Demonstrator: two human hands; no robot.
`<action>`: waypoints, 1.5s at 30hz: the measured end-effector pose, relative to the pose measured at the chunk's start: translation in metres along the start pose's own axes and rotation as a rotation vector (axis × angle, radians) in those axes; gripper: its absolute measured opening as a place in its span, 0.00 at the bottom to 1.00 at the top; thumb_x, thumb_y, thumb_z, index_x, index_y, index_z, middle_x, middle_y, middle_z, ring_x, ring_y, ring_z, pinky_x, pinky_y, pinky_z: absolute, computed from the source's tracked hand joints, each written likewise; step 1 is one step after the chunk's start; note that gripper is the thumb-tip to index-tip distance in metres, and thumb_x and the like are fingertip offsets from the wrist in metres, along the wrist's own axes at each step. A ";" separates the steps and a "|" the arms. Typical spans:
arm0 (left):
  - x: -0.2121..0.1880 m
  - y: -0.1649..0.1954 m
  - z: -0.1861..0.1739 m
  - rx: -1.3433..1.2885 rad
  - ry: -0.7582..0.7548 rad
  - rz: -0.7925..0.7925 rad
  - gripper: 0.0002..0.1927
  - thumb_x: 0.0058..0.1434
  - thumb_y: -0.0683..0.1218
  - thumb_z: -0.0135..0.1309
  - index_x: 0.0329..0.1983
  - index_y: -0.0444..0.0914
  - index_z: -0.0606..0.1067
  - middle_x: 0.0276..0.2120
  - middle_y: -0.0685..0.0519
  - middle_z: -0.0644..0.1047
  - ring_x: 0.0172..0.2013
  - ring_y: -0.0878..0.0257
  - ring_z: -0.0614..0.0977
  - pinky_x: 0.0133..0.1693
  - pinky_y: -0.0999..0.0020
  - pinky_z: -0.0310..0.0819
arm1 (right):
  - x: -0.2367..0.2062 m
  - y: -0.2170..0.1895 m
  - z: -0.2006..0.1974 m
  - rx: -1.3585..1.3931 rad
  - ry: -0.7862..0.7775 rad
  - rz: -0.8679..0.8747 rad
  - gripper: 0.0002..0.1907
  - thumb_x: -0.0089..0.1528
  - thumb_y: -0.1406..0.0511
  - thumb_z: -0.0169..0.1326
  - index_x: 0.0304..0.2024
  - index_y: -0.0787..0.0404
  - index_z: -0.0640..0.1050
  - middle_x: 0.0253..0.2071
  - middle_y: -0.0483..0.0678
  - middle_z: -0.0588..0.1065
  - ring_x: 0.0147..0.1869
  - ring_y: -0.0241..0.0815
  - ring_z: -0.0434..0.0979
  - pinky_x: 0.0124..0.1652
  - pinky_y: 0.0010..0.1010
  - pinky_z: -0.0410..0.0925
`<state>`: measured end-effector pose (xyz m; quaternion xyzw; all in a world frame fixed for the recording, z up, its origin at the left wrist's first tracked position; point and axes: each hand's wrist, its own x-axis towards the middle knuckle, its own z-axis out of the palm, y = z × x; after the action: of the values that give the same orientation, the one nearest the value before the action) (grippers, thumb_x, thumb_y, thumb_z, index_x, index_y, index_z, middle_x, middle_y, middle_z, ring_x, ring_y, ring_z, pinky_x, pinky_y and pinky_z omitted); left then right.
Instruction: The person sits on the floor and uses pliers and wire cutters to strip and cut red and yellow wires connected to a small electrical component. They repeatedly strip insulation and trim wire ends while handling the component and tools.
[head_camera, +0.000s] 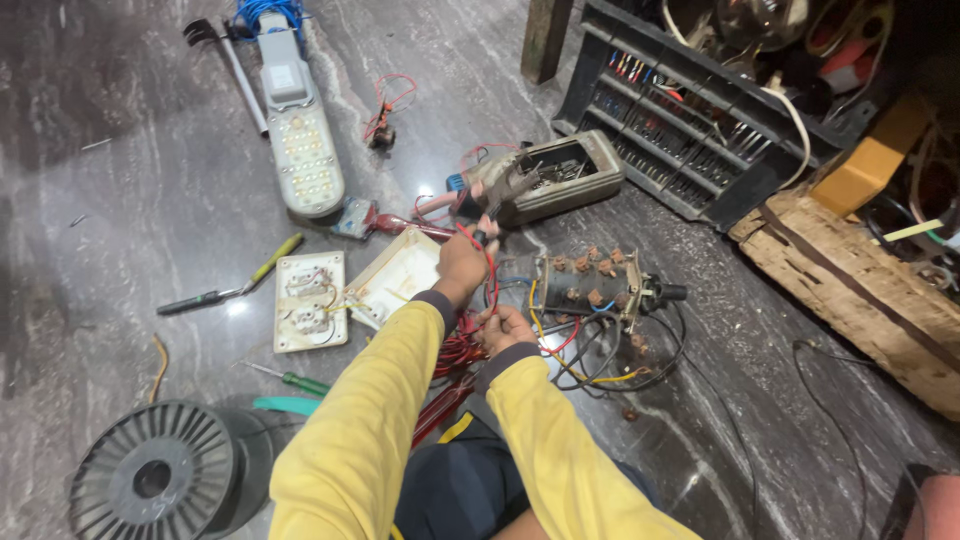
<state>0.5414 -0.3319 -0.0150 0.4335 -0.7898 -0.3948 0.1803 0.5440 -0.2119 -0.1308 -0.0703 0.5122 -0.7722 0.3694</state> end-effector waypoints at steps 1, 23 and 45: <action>-0.001 0.003 -0.002 -0.126 0.077 0.029 0.23 0.56 0.55 0.63 0.53 0.43 0.78 0.41 0.41 0.82 0.46 0.44 0.83 0.48 0.55 0.75 | 0.000 0.000 0.001 0.024 0.010 0.017 0.04 0.68 0.68 0.51 0.44 0.60 0.76 0.38 0.45 0.78 0.33 0.33 0.75 0.36 0.24 0.71; 0.003 -0.042 -0.144 0.121 0.706 0.495 0.08 0.63 0.47 0.60 0.39 0.38 0.80 0.24 0.38 0.77 0.27 0.39 0.79 0.29 0.49 0.69 | 0.006 0.017 0.011 0.170 -0.193 -0.132 0.11 0.69 0.67 0.51 0.53 0.66 0.74 0.44 0.50 0.77 0.37 0.37 0.75 0.35 0.28 0.69; -0.210 -0.094 -0.112 0.255 0.124 0.018 0.21 0.55 0.40 0.54 0.54 0.43 0.76 0.27 0.37 0.79 0.31 0.36 0.80 0.34 0.41 0.72 | 0.030 0.046 -0.018 -0.238 -0.278 -0.166 0.17 0.64 0.68 0.60 0.56 0.65 0.79 0.47 0.46 0.80 0.50 0.35 0.79 0.52 0.26 0.71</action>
<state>0.7801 -0.2394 -0.0061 0.4693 -0.8247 -0.2620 0.1759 0.5367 -0.2274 -0.1858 -0.2612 0.5364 -0.7168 0.3609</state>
